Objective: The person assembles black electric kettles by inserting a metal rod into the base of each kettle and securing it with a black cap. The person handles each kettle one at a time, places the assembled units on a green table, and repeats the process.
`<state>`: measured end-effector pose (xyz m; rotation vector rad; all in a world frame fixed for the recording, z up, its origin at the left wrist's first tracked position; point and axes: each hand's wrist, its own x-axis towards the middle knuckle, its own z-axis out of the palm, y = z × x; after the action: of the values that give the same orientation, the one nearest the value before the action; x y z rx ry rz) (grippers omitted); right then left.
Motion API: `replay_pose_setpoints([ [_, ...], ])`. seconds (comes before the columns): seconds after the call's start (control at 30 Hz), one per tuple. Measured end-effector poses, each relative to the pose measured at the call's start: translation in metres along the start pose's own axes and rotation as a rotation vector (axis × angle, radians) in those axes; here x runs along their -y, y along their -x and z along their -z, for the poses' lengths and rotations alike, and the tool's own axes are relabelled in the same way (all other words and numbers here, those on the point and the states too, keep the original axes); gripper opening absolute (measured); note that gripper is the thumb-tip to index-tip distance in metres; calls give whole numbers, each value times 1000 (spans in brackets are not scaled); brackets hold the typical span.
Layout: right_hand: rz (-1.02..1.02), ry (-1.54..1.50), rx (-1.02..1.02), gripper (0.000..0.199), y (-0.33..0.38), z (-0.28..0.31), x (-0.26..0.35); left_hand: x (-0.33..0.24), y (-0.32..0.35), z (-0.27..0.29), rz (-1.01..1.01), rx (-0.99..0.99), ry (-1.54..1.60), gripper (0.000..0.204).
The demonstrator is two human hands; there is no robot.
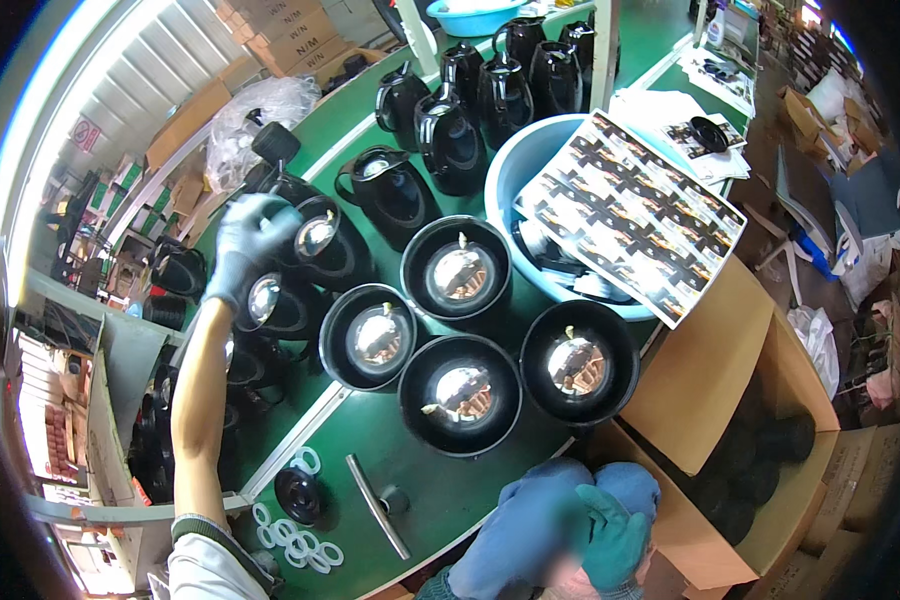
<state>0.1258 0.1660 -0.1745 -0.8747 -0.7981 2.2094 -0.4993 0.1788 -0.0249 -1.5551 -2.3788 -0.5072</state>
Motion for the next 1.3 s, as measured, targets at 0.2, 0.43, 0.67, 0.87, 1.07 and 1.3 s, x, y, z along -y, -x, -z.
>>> replay_pose_setpoints([
  [0.2, 3, 76, 163, 85, -3, -17, 2, -29, 52, -8, -150, 73, -279, 53],
  [0.43, 297, 576, 356, 83, 5, -63, 52, -95, 73, 110, -173, -242, -323, 41],
  [0.67, 1346, 1268, 516, 80, 4, -216, 144, -206, 162, 254, -402, -82, -122, 40],
  [0.87, 1206, 1324, 953, 56, 36, -208, 161, -265, 217, 275, -717, 327, 87, 44],
  [1.07, 951, 1123, 358, 65, 121, -62, 133, -272, 295, 167, -464, 5, 472, 67],
  [1.3, 480, 496, -100, 77, 196, -17, 88, -291, 407, 11, 705, 243, 1670, 69],
])
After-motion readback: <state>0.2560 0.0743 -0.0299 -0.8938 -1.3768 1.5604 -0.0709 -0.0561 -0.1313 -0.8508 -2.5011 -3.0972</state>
